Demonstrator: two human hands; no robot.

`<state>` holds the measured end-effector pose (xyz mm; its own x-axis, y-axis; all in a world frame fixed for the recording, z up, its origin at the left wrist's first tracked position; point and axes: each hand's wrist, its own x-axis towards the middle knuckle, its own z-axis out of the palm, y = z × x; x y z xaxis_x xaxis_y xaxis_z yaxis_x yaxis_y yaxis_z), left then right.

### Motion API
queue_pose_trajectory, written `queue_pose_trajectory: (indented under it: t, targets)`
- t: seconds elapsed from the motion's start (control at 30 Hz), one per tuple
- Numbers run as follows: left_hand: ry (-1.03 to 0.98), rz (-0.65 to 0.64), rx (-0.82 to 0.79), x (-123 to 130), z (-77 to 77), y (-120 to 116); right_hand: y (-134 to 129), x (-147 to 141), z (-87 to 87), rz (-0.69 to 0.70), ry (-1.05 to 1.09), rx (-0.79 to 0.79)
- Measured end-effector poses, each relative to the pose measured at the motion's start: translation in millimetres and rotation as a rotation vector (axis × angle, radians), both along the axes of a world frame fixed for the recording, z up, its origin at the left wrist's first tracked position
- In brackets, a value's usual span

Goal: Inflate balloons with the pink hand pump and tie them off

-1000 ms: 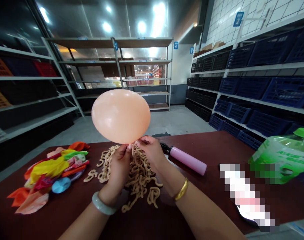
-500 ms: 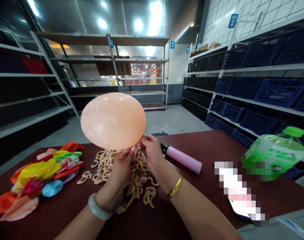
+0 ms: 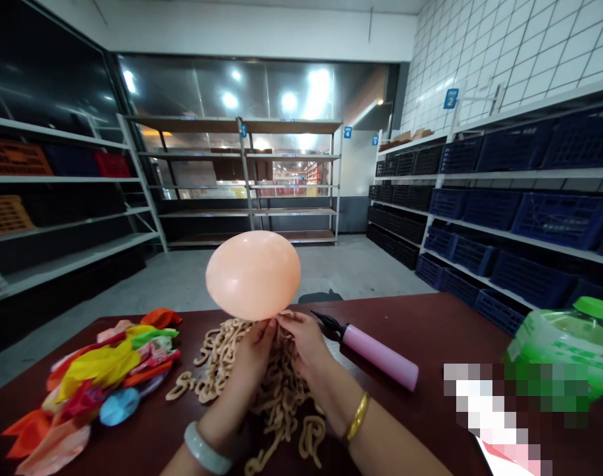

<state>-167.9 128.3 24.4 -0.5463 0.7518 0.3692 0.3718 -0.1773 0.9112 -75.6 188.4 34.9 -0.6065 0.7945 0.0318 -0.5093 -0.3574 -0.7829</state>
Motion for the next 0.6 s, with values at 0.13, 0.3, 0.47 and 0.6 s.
queue_pose_trajectory:
  t: [0.13,0.3,0.47,0.6]
  targets:
    - [-0.029,0.01,-0.009,-9.7,-2.1,2.3,17.6,-16.7,3.3,-0.068,-0.045,-0.033]
    - [-0.097,0.114,0.05,-24.7,-3.1,4.6,68.6,-60.2,15.1,-0.162,-0.164,-0.08]
    - [-0.22,0.1,0.039,-29.6,-7.7,9.0,124.3,-105.8,31.0,-0.239,-0.29,-0.085]
    - [-0.247,0.114,0.06,-26.3,-8.8,10.2,147.9,-121.2,35.9,-0.265,-0.37,-0.078]
